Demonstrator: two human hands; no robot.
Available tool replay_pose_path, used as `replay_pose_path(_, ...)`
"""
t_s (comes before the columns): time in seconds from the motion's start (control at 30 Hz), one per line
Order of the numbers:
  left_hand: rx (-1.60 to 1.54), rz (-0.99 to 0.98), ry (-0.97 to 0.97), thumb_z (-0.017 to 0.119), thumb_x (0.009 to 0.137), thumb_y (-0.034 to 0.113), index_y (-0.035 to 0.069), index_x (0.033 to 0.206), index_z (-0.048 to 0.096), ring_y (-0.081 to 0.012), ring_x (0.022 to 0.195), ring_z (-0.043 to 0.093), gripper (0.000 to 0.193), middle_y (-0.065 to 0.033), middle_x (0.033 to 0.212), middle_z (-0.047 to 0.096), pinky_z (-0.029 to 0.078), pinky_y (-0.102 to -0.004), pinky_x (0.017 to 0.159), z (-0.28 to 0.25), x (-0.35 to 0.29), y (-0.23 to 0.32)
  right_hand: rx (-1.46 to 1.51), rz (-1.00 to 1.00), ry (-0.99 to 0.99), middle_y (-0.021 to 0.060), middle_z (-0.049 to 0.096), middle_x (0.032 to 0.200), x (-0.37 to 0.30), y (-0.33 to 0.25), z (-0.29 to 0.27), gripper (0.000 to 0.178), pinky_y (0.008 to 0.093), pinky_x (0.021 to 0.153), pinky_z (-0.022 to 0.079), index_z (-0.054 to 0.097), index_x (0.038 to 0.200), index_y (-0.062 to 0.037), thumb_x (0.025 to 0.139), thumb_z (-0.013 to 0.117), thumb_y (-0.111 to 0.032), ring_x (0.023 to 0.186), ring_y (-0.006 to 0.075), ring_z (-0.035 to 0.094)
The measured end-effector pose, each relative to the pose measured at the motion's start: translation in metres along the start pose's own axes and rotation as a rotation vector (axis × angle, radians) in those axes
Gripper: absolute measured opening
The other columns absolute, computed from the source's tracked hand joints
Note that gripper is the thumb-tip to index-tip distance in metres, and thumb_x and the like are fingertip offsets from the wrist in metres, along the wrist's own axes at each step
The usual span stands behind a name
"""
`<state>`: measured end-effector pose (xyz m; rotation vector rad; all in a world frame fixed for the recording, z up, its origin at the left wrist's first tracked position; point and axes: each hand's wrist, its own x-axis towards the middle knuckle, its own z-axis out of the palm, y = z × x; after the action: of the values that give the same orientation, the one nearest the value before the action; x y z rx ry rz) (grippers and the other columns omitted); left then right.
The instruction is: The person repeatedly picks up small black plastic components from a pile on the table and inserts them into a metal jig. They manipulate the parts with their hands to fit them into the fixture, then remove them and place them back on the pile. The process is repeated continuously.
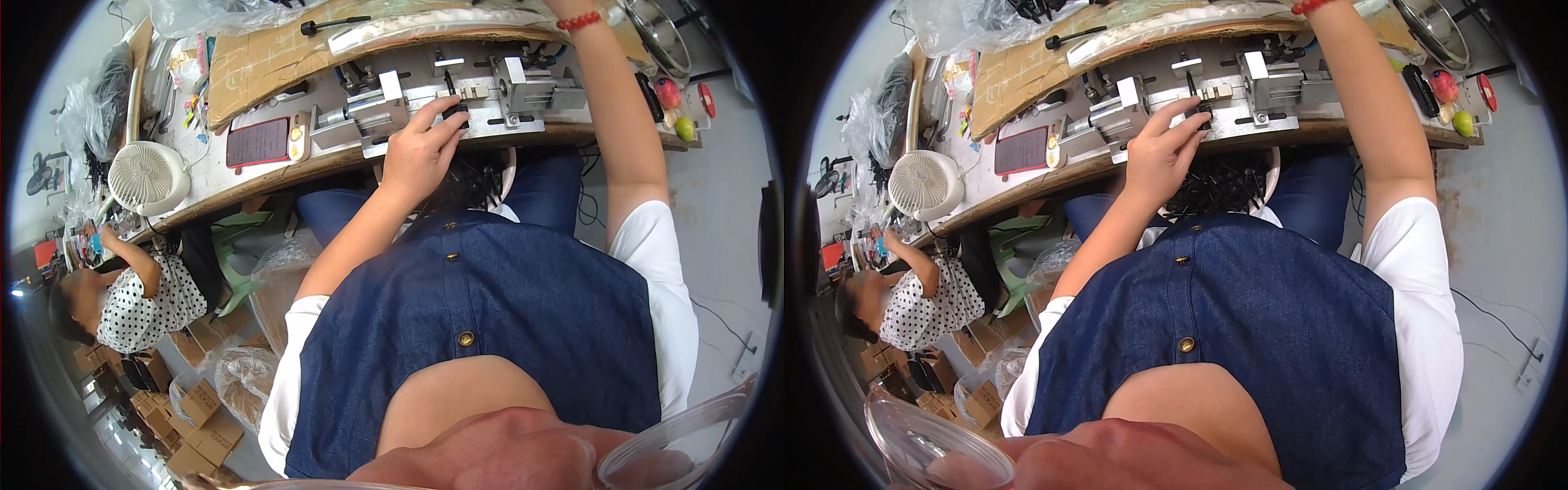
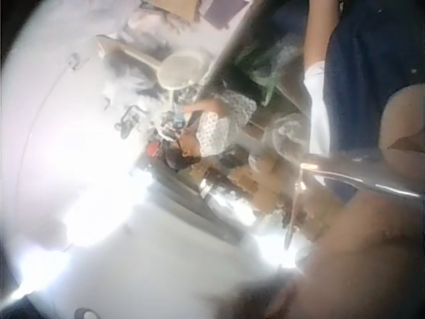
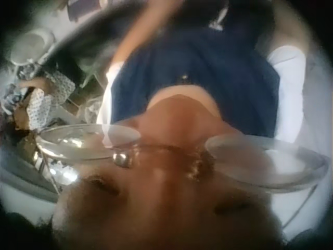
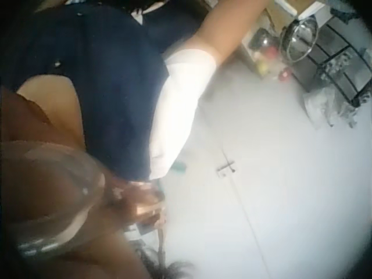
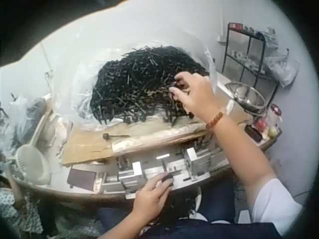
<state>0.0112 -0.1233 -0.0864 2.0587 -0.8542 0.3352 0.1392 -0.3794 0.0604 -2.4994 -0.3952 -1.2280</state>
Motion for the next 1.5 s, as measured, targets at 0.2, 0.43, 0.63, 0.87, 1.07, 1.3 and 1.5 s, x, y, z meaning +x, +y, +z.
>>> replay_pose_path(0.2,0.085,-0.025,-0.028,0.072,0.091,0.012,0.015,0.12,0.073,-0.0275,0.096,0.075,0.029,-0.004,0.134,0.068,0.062,-0.0378,0.077,-0.003,-0.003,0.007,0.542,0.047,0.209,0.0173,0.067,0.102,-0.054,-0.051,-0.009,0.018,0.0349,0.078,0.054,0.067,0.115,-0.0041,0.098,0.064,-0.006,0.096,0.0276,0.071)
replay_pose_path(0.43,0.087,0.026,-0.044,0.073,0.09,0.015,0.012,0.117,0.071,-0.0256,0.085,0.075,0.027,-0.0039,0.125,0.07,0.061,-0.0358,0.071,-0.021,0.01,0.009,0.429,-0.068,-0.222,0.0115,0.064,0.12,-0.133,-0.093,-0.051,0.026,0.0395,0.093,0.048,0.068,0.112,-0.0045,0.087,0.074,-0.006,0.108,0.0318,0.061)
replay_pose_path(0.63,0.451,0.303,0.221,0.063,0.083,0.0,0.01,0.094,0.073,-0.0323,0.106,0.063,0.018,-0.0069,0.113,0.072,0.045,-0.045,0.098,-0.101,0.096,-0.043,0.304,-0.029,-0.433,0.0082,0.064,0.127,-0.179,-0.112,-0.037,0.025,0.0432,0.098,0.049,0.066,0.111,-0.0057,0.087,0.072,-0.005,0.113,0.0311,0.057)
replay_pose_path(0.87,0.469,0.165,-0.166,0.06,0.088,0.006,0.003,0.089,0.068,-0.0397,0.096,0.064,0.009,-0.0184,0.097,0.067,0.052,-0.0465,0.084,-0.145,0.146,-0.052,0.076,-0.162,-0.456,0.0054,0.062,0.132,-0.188,-0.109,-0.014,0.022,0.0416,0.097,0.049,0.065,0.108,-0.0078,0.086,0.062,-0.01,0.113,0.0294,0.056)
replay_pose_path(1.07,0.354,0.116,-0.124,0.065,0.087,0.009,0.005,0.091,0.072,-0.0376,0.099,0.063,0.009,-0.0167,0.095,0.067,0.051,-0.0466,0.085,-0.139,0.143,-0.061,0.078,-0.17,-0.468,0.0063,0.063,0.131,-0.19,-0.106,-0.015,0.02,0.0418,0.095,0.047,0.066,0.108,-0.0084,0.088,0.066,-0.013,0.114,0.0283,0.056)
replay_pose_path(1.3,-0.239,-0.142,0.08,0.074,0.086,-0.001,0.014,0.121,0.078,-0.0162,0.087,0.069,0.038,-0.0079,0.108,0.073,0.054,-0.0274,0.072,-0.103,0.074,-0.007,0.168,-0.22,-0.199,0.0048,0.067,0.121,-0.115,-0.057,-0.006,0.024,0.0434,0.095,0.045,0.069,0.115,-0.01,0.092,0.072,-0.018,0.112,0.0272,0.06)
replay_pose_path(1.5,-0.19,-0.079,-0.047,0.081,0.086,0.016,0.01,0.111,0.077,-0.0233,0.08,0.073,0.026,-0.0121,0.098,0.075,0.059,-0.0335,0.072,-0.034,0.01,0.017,0.039,-0.064,-0.339,0.0076,0.067,0.111,-0.044,-0.019,0.025,0.025,0.0456,0.098,0.042,0.072,0.113,-0.0094,0.089,0.067,-0.008,0.11,0.0316,0.057)
